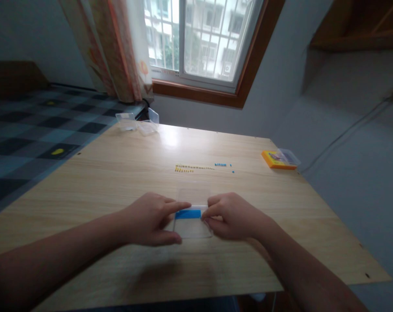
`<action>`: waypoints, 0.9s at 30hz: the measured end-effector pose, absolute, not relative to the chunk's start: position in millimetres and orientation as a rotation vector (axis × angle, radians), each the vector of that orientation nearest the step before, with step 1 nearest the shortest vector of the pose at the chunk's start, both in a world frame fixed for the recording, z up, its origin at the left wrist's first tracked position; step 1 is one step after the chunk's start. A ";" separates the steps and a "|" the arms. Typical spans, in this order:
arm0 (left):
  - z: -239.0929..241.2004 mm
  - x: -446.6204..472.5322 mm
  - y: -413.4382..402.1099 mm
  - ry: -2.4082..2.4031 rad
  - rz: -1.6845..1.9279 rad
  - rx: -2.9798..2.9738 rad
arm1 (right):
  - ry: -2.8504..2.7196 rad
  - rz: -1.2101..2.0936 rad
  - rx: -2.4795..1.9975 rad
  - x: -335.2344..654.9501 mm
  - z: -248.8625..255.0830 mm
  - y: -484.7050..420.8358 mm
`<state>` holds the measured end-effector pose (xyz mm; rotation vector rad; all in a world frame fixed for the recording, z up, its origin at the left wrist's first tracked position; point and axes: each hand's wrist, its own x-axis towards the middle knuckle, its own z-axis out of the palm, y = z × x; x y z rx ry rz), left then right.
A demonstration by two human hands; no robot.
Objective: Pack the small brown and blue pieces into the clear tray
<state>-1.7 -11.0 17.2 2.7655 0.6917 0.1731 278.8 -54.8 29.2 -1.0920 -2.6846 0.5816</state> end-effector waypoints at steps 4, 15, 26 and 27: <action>16.5 -1.9 -10.6 0.684 0.174 2.763 | -2.655 0.603 -1.082 279.7 31.0 -54.6; 15.8 -1.8 -10.9 0.693 0.171 2.764 | -2.681 0.578 -1.128 278.8 26.5 -53.3; 16.1 -1.9 -10.7 0.696 0.175 2.764 | -2.675 0.542 -1.099 277.2 26.1 -54.3; 15.9 -2.0 -10.5 0.692 0.176 2.764 | -2.646 0.523 -1.062 278.4 26.6 -53.5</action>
